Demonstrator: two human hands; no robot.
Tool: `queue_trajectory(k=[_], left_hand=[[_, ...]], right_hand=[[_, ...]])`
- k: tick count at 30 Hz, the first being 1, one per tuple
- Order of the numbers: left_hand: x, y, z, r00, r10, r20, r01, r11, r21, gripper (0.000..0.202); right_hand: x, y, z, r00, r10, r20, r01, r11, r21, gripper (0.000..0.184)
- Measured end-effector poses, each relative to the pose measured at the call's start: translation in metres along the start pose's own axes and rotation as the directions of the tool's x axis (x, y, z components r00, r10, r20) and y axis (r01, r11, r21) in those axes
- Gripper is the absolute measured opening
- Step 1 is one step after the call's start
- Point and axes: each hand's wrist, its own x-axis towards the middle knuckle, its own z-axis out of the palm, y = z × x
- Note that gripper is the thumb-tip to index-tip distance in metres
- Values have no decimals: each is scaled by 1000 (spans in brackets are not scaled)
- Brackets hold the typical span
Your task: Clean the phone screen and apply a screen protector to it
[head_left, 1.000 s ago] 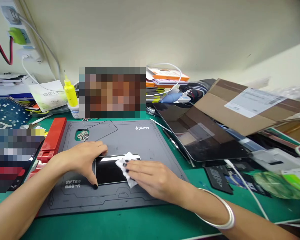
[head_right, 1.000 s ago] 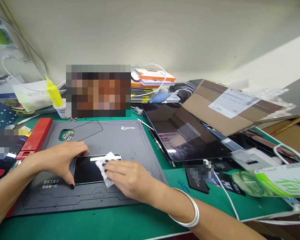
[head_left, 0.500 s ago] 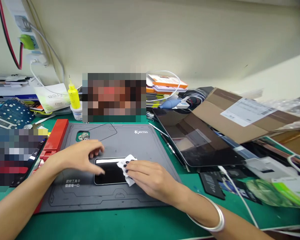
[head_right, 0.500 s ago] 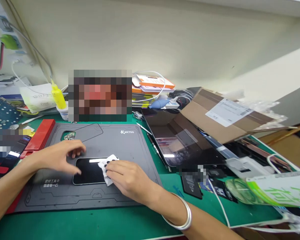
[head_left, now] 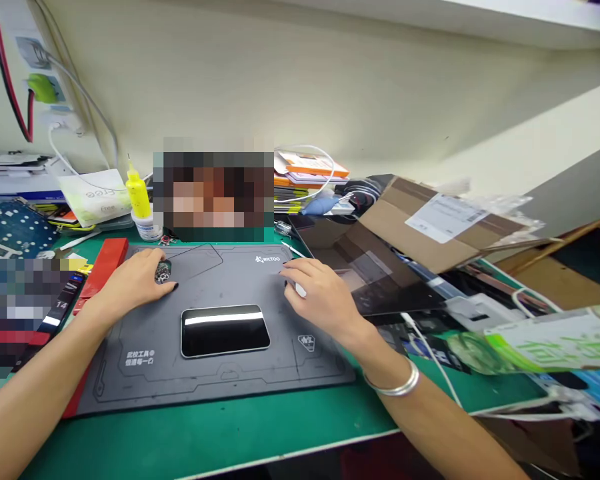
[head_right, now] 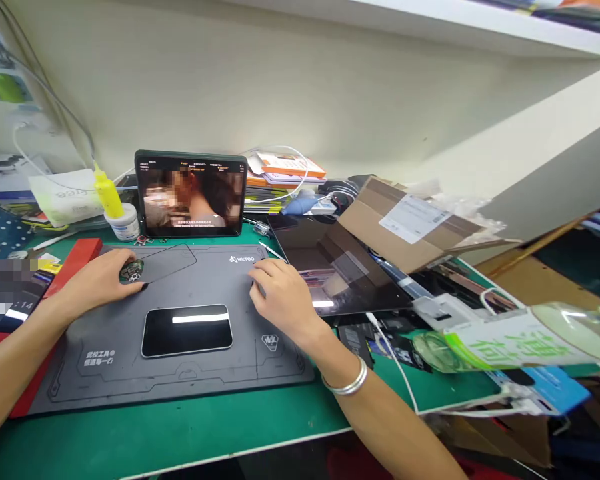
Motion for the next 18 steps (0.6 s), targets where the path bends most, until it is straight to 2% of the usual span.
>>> queue_trajectory(k=[5, 10, 14, 18], left_hand=[[-1, 4, -6, 1000, -3, 0, 3, 1000, 30, 39], [-4, 12, -12, 995, 36, -91, -33, 999, 39, 32], [-2, 14, -15, 983, 85, -161, -87, 996, -10, 33], [-6, 22, -27, 965, 169, -199, -195, 974, -118, 34]], right_hand=[[10, -11, -1, 997, -78, 26, 76, 994, 84, 18], [31, -24, 1, 983, -180, 41, 168, 966, 198, 15], [36, -29, 13, 989, -147, -24, 148, 950, 274, 20], [25, -17, 16, 992, -96, -78, 117, 935, 334, 30]])
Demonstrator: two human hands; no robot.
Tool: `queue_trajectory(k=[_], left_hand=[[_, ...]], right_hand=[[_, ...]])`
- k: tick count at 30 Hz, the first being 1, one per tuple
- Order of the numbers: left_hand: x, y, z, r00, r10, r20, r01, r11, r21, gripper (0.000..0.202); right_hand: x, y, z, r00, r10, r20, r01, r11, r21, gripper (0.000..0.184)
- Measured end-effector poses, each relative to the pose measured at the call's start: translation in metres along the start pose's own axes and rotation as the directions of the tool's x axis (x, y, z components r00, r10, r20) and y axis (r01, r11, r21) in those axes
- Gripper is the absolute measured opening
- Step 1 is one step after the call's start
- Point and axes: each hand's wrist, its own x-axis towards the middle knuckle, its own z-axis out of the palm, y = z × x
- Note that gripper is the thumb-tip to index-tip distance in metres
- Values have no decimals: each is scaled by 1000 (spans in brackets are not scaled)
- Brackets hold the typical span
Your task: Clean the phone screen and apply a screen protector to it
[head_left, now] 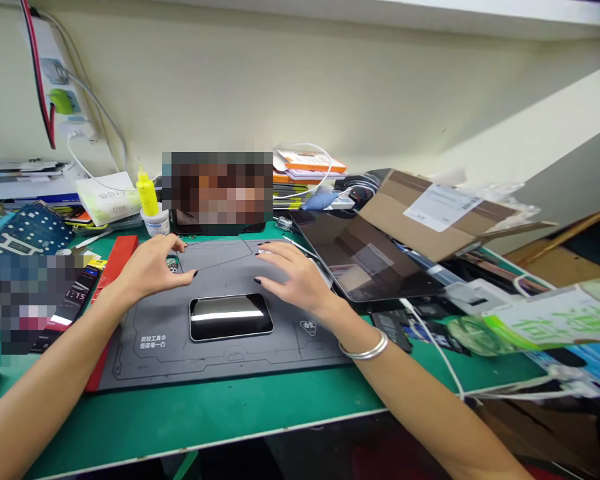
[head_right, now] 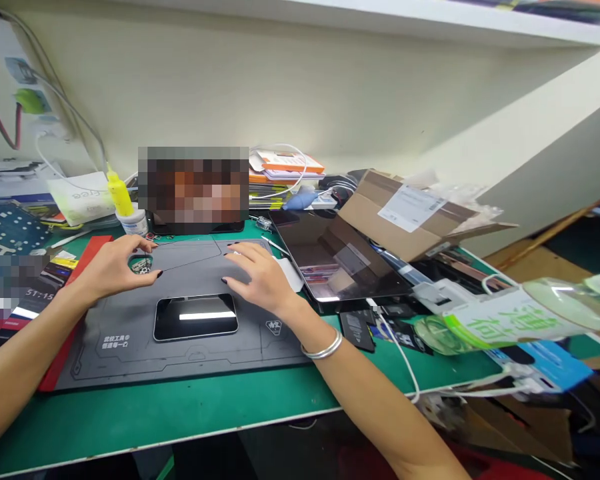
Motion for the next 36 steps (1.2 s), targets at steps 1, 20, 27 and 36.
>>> queue_trajectory(k=[1, 20, 27, 36], left_hand=[[-2, 5, -4, 1000, 27, 2, -27, 999, -26, 34], [-62, 26, 20, 976, 215, 34, -204, 958, -202, 35], [-63, 30, 21, 976, 193, 104, -166, 959, -229, 39], [-62, 31, 21, 979, 179, 98, -153, 961, -230, 36]], right_hand=[[-3, 4, -4, 1000, 1, -7, 0, 1000, 20, 36], [-8, -9, -30, 932, -173, 320, 66, 945, 319, 69], [-6, -20, -36, 889, -117, 443, -21, 956, 294, 61], [-10, -24, -30, 885, -166, 434, 31, 953, 300, 53]])
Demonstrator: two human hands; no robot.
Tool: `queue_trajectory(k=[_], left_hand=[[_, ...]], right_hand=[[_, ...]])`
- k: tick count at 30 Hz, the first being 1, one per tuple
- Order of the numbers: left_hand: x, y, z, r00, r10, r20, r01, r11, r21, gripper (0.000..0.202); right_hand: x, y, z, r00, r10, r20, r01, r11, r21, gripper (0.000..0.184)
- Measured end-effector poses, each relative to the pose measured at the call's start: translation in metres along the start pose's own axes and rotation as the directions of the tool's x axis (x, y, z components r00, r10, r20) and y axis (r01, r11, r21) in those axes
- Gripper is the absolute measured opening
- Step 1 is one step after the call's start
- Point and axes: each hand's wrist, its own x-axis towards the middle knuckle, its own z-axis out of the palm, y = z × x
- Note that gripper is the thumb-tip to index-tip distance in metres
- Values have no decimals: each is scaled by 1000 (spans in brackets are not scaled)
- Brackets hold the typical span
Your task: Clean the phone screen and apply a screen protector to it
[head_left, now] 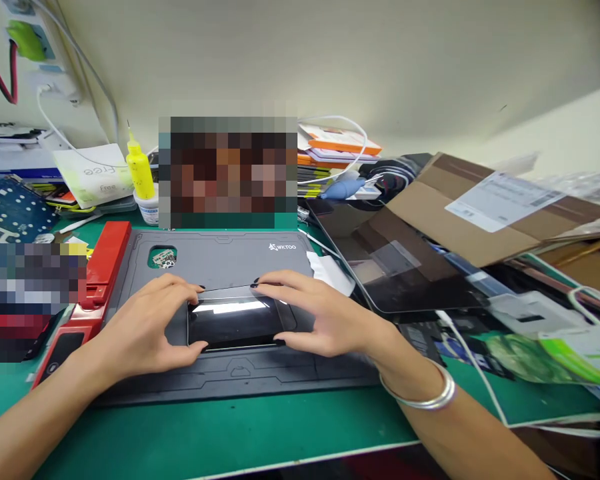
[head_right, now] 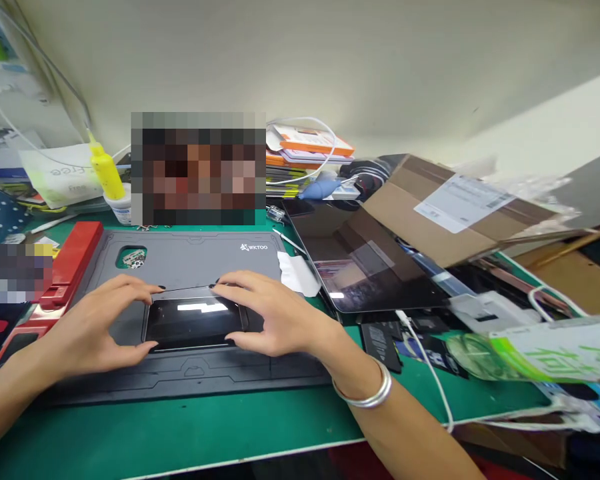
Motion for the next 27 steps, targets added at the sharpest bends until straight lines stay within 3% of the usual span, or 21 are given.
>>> queue_trajectory(k=[9, 27], left_hand=[[0, 0, 0, 999, 51, -8, -50, 999, 10, 36], [1, -1, 3, 987, 40, 158, -51, 996, 70, 42]], right_hand=[[-2, 1, 0, 998, -49, -35, 47, 997, -63, 47], [0, -8, 2, 998, -43, 51, 47, 995, -83, 32]])
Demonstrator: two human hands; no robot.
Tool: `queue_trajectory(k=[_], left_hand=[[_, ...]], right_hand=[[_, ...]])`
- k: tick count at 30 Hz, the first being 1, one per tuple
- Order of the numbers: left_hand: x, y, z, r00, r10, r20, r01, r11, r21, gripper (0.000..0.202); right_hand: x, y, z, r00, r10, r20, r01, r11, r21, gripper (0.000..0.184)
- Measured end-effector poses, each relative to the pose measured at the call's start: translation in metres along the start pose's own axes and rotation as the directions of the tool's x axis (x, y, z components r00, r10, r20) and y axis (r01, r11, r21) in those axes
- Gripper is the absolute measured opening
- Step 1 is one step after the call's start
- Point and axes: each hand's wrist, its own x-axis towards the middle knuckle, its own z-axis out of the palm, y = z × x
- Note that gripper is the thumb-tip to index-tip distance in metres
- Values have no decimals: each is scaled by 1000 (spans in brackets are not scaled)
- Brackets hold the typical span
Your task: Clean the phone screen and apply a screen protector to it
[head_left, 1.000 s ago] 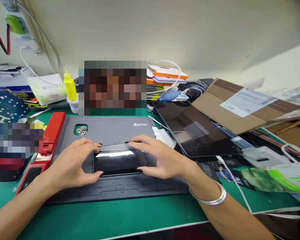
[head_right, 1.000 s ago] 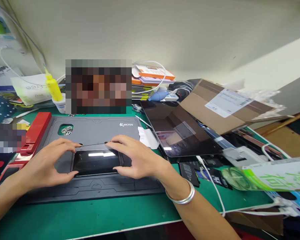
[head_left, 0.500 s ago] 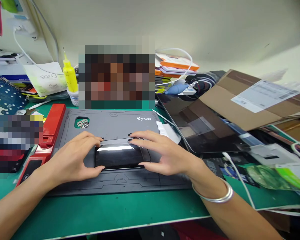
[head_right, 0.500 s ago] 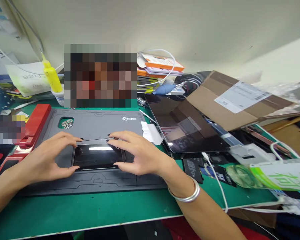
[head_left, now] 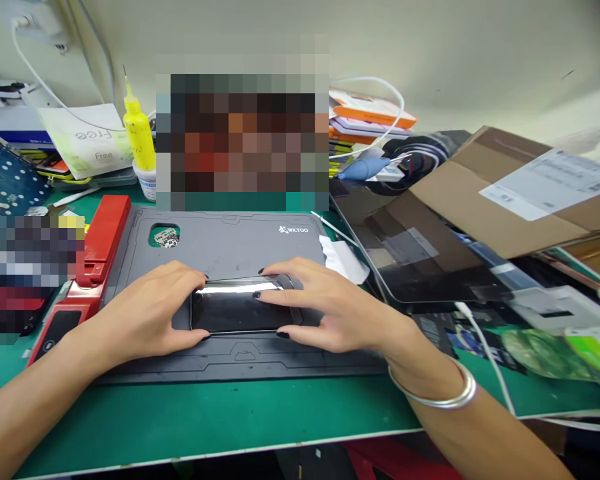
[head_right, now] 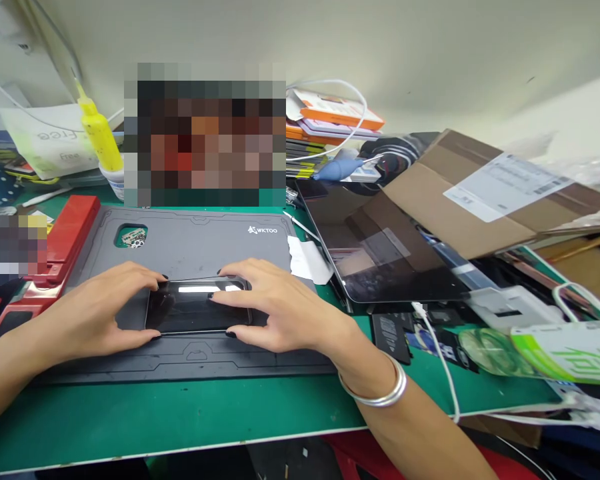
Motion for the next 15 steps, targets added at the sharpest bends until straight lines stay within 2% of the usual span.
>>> queue_trajectory(k=[15], left_hand=[[-1, 1, 2, 997, -54, 54, 53, 998, 31, 40]], right_hand=[[-3, -1, 5, 999, 38, 39, -37, 999, -14, 29]])
